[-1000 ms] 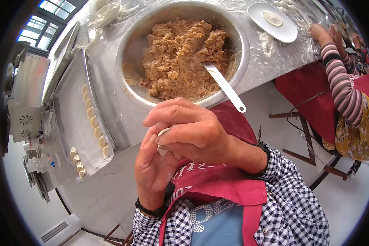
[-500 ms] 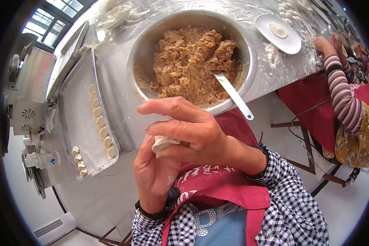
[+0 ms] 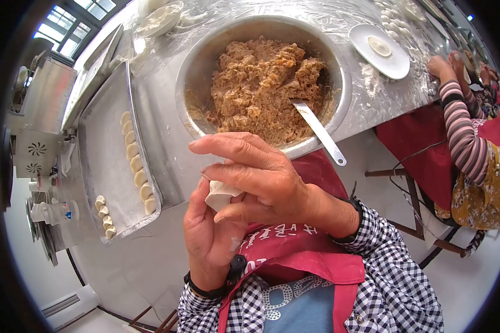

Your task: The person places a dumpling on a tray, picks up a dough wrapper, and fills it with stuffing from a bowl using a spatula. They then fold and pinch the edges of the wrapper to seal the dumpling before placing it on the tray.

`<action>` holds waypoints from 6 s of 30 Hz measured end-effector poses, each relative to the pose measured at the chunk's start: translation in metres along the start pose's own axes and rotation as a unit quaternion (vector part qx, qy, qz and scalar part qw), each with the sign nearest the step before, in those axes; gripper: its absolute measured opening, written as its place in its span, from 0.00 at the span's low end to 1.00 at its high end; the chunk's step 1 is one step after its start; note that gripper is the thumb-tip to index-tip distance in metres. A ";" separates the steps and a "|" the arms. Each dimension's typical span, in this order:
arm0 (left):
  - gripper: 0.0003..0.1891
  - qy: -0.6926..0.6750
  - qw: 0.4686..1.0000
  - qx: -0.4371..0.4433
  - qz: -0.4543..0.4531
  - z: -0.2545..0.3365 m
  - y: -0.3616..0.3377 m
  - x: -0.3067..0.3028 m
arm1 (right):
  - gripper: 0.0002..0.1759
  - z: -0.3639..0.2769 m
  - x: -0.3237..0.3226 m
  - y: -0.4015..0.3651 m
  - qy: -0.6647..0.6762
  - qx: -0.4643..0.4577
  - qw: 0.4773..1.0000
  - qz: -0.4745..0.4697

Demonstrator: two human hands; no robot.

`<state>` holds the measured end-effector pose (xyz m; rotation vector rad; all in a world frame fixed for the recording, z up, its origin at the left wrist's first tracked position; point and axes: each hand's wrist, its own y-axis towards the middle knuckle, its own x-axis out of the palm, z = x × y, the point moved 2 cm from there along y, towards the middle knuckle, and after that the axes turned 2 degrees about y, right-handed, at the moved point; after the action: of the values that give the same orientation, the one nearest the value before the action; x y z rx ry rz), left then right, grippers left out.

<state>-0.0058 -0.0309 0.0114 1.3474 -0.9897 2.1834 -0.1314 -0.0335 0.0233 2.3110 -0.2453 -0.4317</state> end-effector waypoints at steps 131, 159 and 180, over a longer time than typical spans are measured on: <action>0.30 0.215 0.974 -0.065 -0.039 -0.008 0.006 0.000 | 0.11 0.011 -0.030 -0.019 0.089 0.030 0.978 -0.186; 0.25 0.088 0.994 0.064 0.032 -0.012 0.005 0.002 | 0.16 0.003 -0.014 -0.023 -0.102 -0.052 0.989 -0.090; 0.18 0.156 0.973 0.167 0.028 0.050 -0.016 -0.003 | 0.22 -0.009 0.005 -0.006 -0.027 -0.037 0.996 -0.079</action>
<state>0.0363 -0.0563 0.0291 1.0645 -0.5674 2.5894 -0.1234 -0.0250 0.0232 2.2561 -0.0708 -0.5747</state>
